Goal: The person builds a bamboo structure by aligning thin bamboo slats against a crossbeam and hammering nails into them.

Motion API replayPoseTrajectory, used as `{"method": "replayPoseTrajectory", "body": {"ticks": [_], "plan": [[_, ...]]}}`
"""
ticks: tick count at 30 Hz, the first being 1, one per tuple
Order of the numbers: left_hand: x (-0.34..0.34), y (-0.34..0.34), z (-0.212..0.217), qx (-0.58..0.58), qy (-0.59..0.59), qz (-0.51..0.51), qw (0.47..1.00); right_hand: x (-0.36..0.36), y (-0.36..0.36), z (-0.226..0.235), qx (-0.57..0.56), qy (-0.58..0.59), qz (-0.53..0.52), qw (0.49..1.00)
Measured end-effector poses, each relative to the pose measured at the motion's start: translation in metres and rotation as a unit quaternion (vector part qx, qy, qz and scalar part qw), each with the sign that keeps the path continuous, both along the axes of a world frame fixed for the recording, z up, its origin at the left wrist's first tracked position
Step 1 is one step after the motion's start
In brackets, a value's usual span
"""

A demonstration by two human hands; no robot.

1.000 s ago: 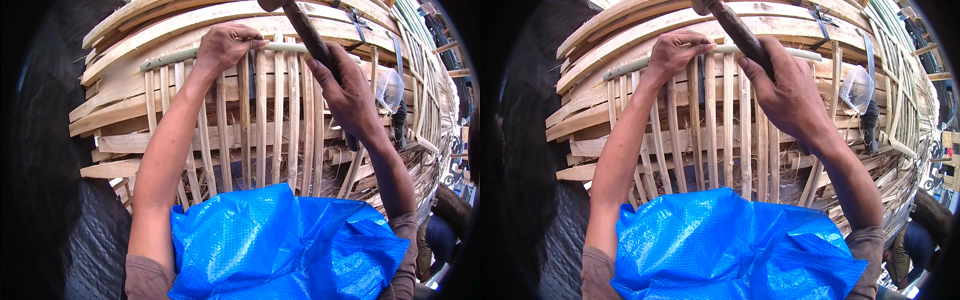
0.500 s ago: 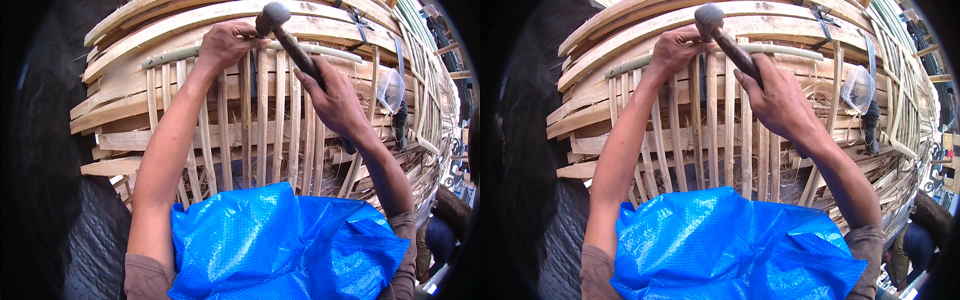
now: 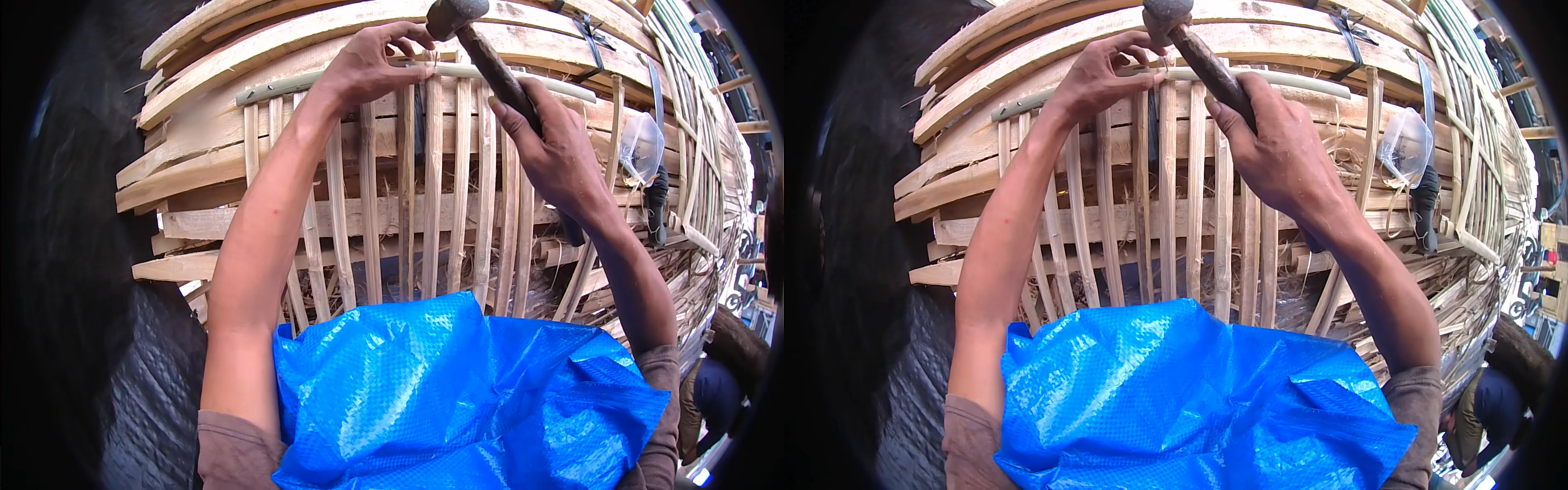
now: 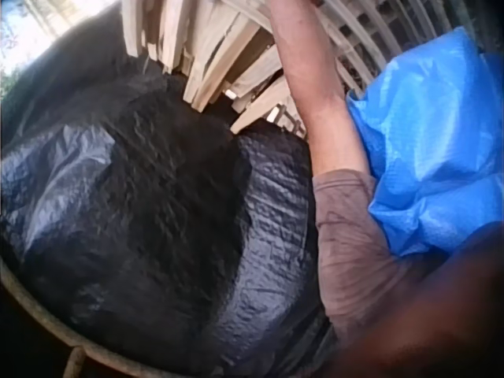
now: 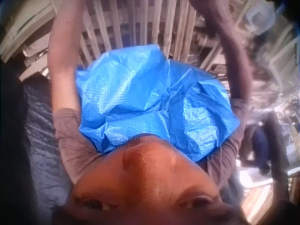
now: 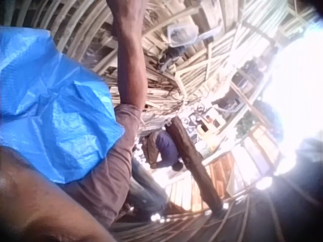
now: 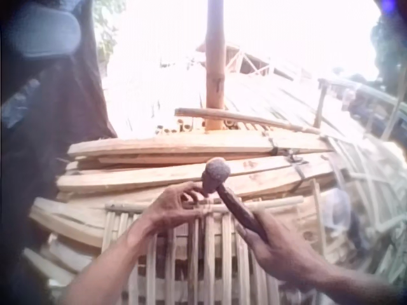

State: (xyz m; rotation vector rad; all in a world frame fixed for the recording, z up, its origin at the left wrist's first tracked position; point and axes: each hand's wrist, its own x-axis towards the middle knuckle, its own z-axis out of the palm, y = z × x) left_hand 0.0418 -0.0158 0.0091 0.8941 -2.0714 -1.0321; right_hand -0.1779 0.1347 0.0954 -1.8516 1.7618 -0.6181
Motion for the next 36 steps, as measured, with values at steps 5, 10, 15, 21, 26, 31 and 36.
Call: {"method": "replayPoseTrajectory", "body": {"ticks": [5,10,15,21,26,31,36], "plan": [[0.003,-0.002,-0.002,-0.024,0.061,0.024,0.998,0.000,-0.002,0.011,-0.069,-0.011,0.010,0.998],[-0.010,0.001,-0.010,-0.131,-0.039,0.118,0.984,0.000,0.006,-0.008,0.010,0.012,0.012,1.000],[-0.012,-0.005,-0.016,-0.312,-0.057,0.113,0.942,0.001,0.001,0.010,-0.051,0.028,0.025,0.998],[-0.004,0.003,-0.015,-0.246,-0.058,0.141,0.957,0.011,-0.002,0.026,-0.107,-0.092,0.015,0.990],[-0.017,-0.001,-0.018,-0.295,-0.086,0.181,0.934,-0.001,-0.002,-0.019,-0.015,0.050,0.031,0.998],[-0.012,0.000,-0.018,-0.294,-0.104,0.174,0.934,0.006,0.000,0.007,-0.033,0.021,0.012,0.999],[-0.018,-0.001,-0.016,-0.289,-0.114,0.183,0.933,0.001,0.002,-0.016,-0.029,0.022,0.023,0.999]]}}
